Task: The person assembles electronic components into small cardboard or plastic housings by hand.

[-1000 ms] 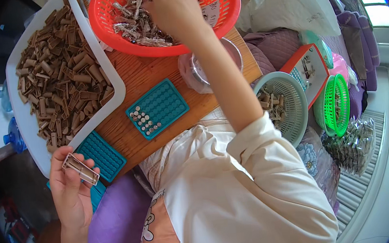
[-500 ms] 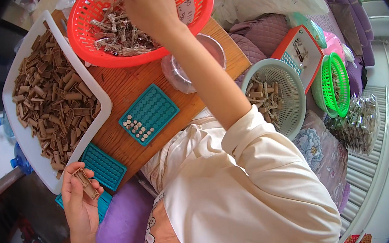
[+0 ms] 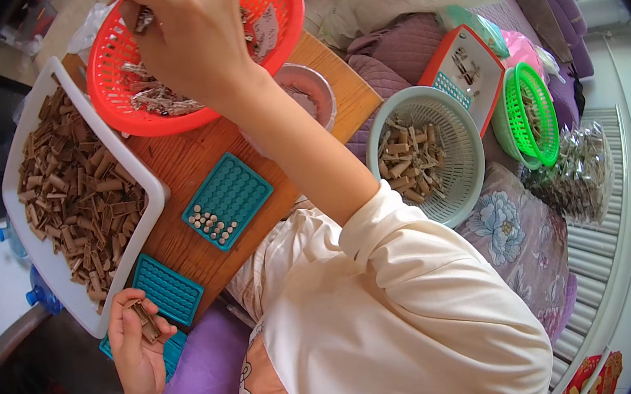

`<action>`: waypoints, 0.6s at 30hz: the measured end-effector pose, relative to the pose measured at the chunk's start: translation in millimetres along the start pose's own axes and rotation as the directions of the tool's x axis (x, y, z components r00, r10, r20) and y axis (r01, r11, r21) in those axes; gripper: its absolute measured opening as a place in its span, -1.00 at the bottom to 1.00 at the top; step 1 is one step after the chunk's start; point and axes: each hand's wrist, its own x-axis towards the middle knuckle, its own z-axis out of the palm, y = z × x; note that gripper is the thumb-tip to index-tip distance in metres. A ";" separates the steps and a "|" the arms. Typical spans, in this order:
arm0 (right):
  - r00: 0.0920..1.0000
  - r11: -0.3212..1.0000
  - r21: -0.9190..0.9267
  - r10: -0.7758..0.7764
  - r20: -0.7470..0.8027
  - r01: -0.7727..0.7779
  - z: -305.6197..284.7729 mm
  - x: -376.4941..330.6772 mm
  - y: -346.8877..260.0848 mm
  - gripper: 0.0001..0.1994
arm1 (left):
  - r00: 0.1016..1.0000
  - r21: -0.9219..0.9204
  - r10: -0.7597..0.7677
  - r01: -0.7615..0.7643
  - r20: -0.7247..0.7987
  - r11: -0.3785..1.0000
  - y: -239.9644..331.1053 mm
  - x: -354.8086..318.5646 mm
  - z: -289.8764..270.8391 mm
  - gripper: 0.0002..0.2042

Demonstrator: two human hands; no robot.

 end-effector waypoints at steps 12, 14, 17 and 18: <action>0.228 -0.752 0.095 -0.075 0.971 -0.652 -31.6 -50.1 -81.2 -0.50 | 0.988 0.106 0.074 -0.089 0.136 0.990 13.2 -11.6 -10.8 -0.77; 0.144 -0.791 0.103 0.019 0.989 -0.603 -30.4 -56.8 -97.5 -0.52 | 0.985 0.111 0.077 -0.095 0.152 0.989 11.5 -12.2 -14.3 -0.76; 0.285 -0.450 0.230 -0.057 0.957 -0.863 -27.9 -73.8 -103.4 -0.62 | 0.978 0.185 0.092 -0.127 0.186 0.975 13.0 -15.9 -15.3 -0.73; 0.279 -0.142 0.291 0.099 0.955 -0.946 -31.0 -75.7 -109.9 -0.71 | 0.974 0.255 0.105 -0.156 0.202 0.954 13.7 -16.9 -14.4 -0.71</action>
